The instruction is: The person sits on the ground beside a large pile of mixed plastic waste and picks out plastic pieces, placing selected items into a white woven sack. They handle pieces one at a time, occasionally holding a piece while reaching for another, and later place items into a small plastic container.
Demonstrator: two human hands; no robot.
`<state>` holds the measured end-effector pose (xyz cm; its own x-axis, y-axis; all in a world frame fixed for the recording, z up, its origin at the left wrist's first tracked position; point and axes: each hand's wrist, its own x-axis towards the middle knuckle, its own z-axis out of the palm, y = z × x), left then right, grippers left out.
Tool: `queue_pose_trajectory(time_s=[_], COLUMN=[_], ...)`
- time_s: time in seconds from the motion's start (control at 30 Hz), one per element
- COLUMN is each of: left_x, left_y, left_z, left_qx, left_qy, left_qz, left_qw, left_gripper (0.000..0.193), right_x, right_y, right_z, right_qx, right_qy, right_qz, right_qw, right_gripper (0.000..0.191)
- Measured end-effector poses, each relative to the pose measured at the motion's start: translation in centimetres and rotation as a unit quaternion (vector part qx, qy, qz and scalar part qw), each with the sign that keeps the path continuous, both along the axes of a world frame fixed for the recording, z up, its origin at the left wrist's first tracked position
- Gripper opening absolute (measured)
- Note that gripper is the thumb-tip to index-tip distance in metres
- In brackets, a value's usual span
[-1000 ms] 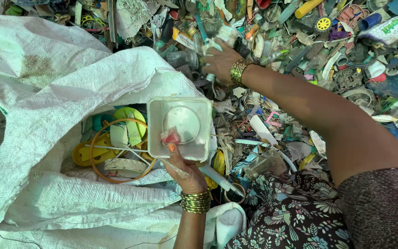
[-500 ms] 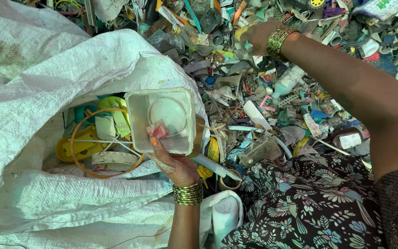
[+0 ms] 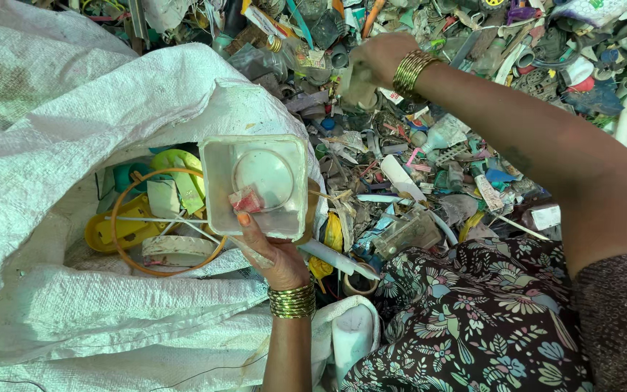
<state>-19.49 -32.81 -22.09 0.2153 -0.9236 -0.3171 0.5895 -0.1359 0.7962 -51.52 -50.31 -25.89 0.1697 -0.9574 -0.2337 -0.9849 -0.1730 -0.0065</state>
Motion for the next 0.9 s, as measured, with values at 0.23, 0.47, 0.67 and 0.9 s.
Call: queue_pose_trajectory(time_s=[0.23,0.47,0.67,0.9], left_x=[-0.3,-0.5,-0.1,0.0], left_y=[-0.9,-1.7,-1.5,-1.5], left_z=[-0.7,-0.8,-0.3,-0.8], left_qx=[-0.022,0.009,-0.028,0.008], left_qy=[-0.104,-0.104,-0.074,-0.076], left_qz=[-0.001,-0.010,-0.023,-0.015], left_qw=[0.994,0.995,0.997,0.997], left_gripper=[0.100,0.096,0.090,0.090], right_x=[-0.8,6.1,4.9,3.2], right_y=[-0.7,-0.1,-3.7,-0.2], right_z=[9.5,16.2,8.9,-1.5], right_qx=[-0.048,0.045,-0.005,0.148], right_qy=[-0.450,-0.493,-0.384,0.159], right_qz=[-0.107,0.045,0.053,0.136], right_qw=[0.885,0.867,0.922,0.967], right_gripper=[0.036,0.044,0.052,0.034])
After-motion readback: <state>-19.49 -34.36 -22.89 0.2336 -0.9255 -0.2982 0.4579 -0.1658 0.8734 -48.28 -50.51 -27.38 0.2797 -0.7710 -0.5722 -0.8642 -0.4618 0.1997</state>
